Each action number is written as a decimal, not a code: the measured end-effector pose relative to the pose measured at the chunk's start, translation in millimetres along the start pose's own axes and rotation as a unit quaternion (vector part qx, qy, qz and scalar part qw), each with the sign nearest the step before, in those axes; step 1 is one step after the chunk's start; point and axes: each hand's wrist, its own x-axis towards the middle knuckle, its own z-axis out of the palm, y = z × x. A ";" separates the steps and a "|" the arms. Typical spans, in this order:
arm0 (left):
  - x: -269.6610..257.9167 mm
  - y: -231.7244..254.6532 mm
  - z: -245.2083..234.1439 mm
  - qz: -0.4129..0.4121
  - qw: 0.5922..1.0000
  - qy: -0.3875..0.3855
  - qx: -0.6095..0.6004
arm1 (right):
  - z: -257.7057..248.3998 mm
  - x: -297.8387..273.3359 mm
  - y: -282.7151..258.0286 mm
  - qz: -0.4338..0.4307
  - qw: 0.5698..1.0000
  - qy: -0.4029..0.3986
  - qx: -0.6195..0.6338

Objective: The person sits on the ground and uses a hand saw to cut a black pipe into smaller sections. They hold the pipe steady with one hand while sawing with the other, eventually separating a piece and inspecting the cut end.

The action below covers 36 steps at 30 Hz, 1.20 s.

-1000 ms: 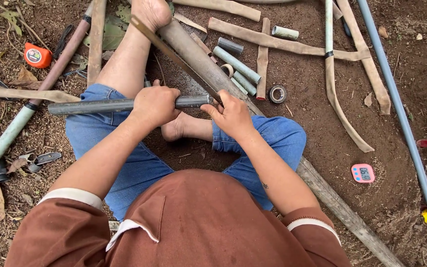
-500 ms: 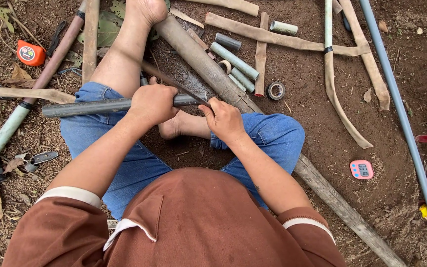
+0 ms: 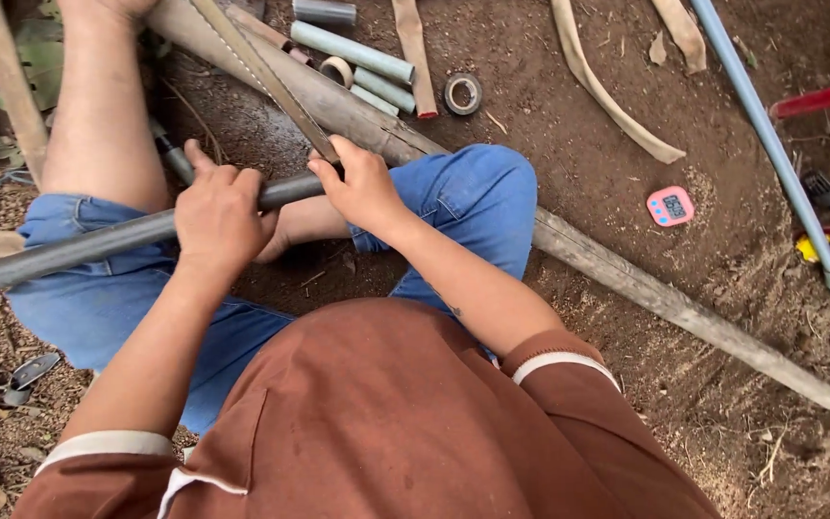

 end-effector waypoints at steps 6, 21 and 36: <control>-33.4 -70.0 -61.0 -0.084 0.982 -0.127 0.111 | -7.0 10.0 18.5 0.041 0.996 -0.002 0.079; -98.3 -139.1 -99.0 -0.253 0.951 -0.102 -0.147 | 1.5 30.1 85.4 0.281 0.877 0.002 0.390; 2.1 -90.8 -132.4 -0.346 0.766 0.009 -0.542 | -4.6 49.1 60.5 0.299 0.943 -0.073 0.127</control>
